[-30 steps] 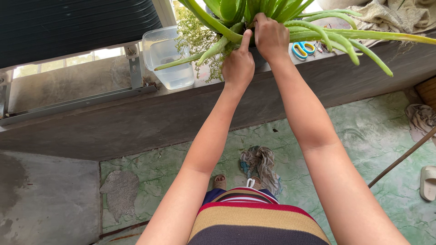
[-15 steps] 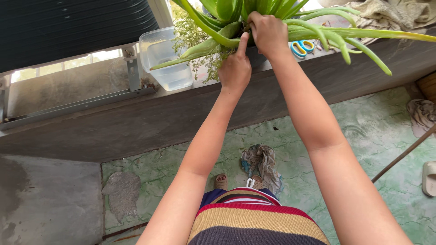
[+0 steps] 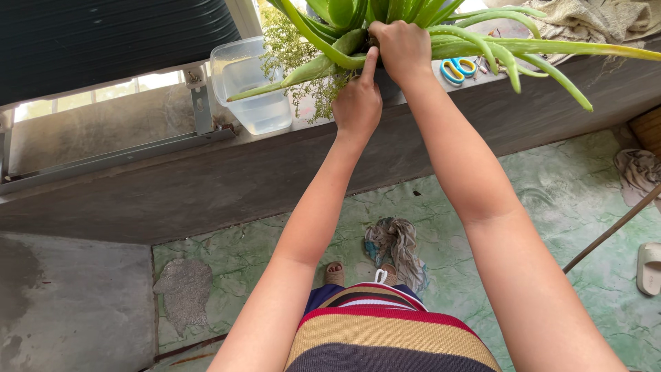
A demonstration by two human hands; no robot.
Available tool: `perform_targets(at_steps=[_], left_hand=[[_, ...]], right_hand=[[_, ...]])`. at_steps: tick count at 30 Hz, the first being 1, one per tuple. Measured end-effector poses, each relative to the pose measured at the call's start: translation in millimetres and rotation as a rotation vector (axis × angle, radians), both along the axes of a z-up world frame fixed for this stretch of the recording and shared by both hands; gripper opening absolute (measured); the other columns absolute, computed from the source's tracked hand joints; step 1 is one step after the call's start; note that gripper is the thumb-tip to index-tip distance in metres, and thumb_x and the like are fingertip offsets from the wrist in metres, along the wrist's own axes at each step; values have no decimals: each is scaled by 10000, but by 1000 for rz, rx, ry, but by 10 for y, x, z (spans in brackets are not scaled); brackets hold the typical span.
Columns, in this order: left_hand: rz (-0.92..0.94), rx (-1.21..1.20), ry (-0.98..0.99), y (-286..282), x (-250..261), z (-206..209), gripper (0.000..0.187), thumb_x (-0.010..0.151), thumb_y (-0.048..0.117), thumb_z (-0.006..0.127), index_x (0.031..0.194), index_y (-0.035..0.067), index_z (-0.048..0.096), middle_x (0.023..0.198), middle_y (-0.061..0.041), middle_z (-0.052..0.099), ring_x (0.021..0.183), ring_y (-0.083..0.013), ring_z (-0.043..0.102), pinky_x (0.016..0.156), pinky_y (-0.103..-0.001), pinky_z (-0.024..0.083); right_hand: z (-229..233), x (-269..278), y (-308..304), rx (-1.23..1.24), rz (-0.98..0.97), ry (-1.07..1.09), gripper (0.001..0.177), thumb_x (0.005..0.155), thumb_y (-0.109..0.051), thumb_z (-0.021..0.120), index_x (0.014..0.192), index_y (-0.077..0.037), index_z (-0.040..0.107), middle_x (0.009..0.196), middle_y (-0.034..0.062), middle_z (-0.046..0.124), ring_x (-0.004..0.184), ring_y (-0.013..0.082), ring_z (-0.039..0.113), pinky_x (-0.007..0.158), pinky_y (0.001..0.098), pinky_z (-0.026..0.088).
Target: The person removes dead leaves and debris from potted aloe vera and other plants by hand, placing the discarded material on the ledge.
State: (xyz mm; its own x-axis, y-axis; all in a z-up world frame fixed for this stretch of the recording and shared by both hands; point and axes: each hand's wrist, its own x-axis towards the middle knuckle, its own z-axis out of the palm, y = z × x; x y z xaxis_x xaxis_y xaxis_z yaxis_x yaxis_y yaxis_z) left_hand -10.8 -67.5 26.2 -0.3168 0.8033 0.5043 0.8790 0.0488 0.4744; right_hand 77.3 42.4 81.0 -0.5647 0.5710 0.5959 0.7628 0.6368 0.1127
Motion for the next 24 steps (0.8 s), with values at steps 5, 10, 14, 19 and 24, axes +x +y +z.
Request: perform_targets(at_steps=[5, 10, 14, 19, 24], left_hand=[[-6, 10, -8, -48, 21, 33, 612, 973, 145, 566, 1552, 277, 418, 736, -91, 713, 615, -287, 708, 528, -467, 547], [2, 14, -5, -31, 16, 16, 614, 968, 146, 567, 1550, 280, 422, 716, -92, 708, 614, -289, 708, 531, -472, 544], [2, 25, 0, -15, 11, -19, 612, 968, 148, 568, 1548, 279, 421, 717, -93, 704, 607, -288, 705, 518, -470, 540], [-6, 14, -7, -11, -3, -14, 617, 970, 139, 560, 1553, 279, 413, 692, -87, 691, 587, -281, 694, 502, -464, 532], [-29, -23, -36, -54, -22, 34, 624, 987, 119, 536, 1569, 277, 376, 674, -79, 685, 562, -274, 684, 484, -456, 525]], right_hand=[[-41, -9, 77, 33, -48, -109, 253, 815, -123, 751, 1034, -88, 629, 799, 128, 732, 719, 321, 748, 577, 398, 584], [-111, -24, 101, 74, -56, -111, 230, 843, -107, 726, 1036, -70, 607, 815, 121, 735, 700, 308, 751, 560, 386, 586], [-122, -5, 74, 61, -40, -84, 219, 857, -116, 719, 1030, -64, 596, 819, 128, 733, 704, 315, 748, 565, 388, 584], [-136, 22, 54, 41, -13, -27, 194, 901, -125, 705, 1038, -58, 587, 820, 123, 735, 709, 316, 744, 572, 394, 576], [-144, 62, 44, 12, 22, 46, 127, 962, -134, 674, 1033, -73, 587, 837, 119, 744, 705, 325, 734, 576, 415, 560]])
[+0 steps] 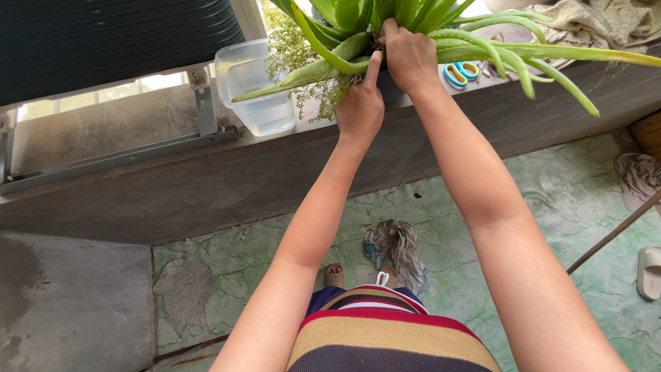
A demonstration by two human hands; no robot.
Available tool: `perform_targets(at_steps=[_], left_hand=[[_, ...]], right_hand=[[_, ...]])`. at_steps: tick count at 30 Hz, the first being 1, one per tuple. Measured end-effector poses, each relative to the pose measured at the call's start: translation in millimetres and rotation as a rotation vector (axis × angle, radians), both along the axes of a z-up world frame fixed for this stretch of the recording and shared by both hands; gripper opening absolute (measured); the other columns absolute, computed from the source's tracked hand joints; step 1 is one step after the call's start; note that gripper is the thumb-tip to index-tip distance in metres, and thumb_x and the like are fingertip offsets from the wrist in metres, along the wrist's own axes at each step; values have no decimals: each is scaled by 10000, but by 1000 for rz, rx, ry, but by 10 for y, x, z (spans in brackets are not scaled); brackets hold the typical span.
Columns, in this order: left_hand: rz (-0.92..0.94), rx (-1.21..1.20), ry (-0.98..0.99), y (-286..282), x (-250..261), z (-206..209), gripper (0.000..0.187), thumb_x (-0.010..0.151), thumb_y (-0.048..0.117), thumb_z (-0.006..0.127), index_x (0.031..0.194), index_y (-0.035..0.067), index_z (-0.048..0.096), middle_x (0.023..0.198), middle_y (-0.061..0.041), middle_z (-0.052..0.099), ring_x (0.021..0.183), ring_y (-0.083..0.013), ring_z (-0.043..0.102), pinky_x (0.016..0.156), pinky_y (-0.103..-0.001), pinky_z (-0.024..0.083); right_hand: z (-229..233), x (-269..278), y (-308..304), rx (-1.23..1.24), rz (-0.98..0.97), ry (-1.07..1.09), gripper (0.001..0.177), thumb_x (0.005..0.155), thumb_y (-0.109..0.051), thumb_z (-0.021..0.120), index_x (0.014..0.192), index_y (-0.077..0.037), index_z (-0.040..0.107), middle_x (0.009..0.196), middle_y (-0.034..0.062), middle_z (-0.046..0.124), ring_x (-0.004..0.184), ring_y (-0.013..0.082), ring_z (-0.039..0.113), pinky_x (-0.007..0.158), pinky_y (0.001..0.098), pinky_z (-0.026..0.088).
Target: The person removes dead leaves and debris from potted aloe vera and other plants by hand, placing the discarded material on the ledge.
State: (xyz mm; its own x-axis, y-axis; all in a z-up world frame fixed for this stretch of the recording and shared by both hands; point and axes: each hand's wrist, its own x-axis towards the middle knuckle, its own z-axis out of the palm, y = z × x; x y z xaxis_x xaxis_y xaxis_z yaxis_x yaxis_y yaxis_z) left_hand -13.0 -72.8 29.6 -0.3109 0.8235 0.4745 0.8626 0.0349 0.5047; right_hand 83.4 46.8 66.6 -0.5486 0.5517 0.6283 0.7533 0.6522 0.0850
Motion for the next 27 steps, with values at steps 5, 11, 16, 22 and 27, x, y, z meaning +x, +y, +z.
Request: perform_targets(at_steps=[5, 11, 16, 22, 27], left_hand=[[1, 18, 12, -17, -15, 5, 635, 983, 123, 541, 1565, 302, 360, 685, -77, 690, 584, -288, 687, 495, -470, 522], [-9, 57, 6, -26, -38, -9, 643, 974, 122, 541, 1556, 315, 349, 776, -98, 718, 650, -315, 708, 523, -491, 536], [2, 41, -3, -3, -109, -33, 645, 966, 117, 528, 1551, 309, 335, 863, -136, 724, 645, -345, 712, 519, -499, 556], [-41, -14, -43, 17, -57, -57, 661, 993, 132, 530, 1599, 298, 323, 871, -152, 743, 731, -362, 731, 619, -538, 558], [-43, 43, -3, 4, -54, -111, 658, 979, 130, 551, 1580, 286, 332, 932, -139, 742, 701, -337, 735, 561, -505, 575]], right_hand=[[-13, 34, -15, -19, 60, 48, 97, 1040, -141, 643, 1039, -70, 577, 845, 120, 744, 707, 327, 728, 606, 420, 558], [-15, 27, -44, -74, 65, 124, 110, 1065, -162, 632, 1047, -69, 576, 832, 124, 740, 683, 354, 710, 604, 454, 541], [-23, 6, -3, -32, 50, 138, 86, 1066, -140, 627, 1072, -80, 566, 865, 132, 741, 714, 365, 713, 610, 465, 540], [54, -8, -48, -29, 28, 42, 202, 940, -95, 673, 1111, -66, 569, 851, 163, 736, 739, 375, 725, 594, 467, 563], [207, -67, -133, -298, -34, -31, 265, 946, -30, 681, 1175, -130, 592, 820, 180, 729, 773, 393, 726, 637, 471, 572]])
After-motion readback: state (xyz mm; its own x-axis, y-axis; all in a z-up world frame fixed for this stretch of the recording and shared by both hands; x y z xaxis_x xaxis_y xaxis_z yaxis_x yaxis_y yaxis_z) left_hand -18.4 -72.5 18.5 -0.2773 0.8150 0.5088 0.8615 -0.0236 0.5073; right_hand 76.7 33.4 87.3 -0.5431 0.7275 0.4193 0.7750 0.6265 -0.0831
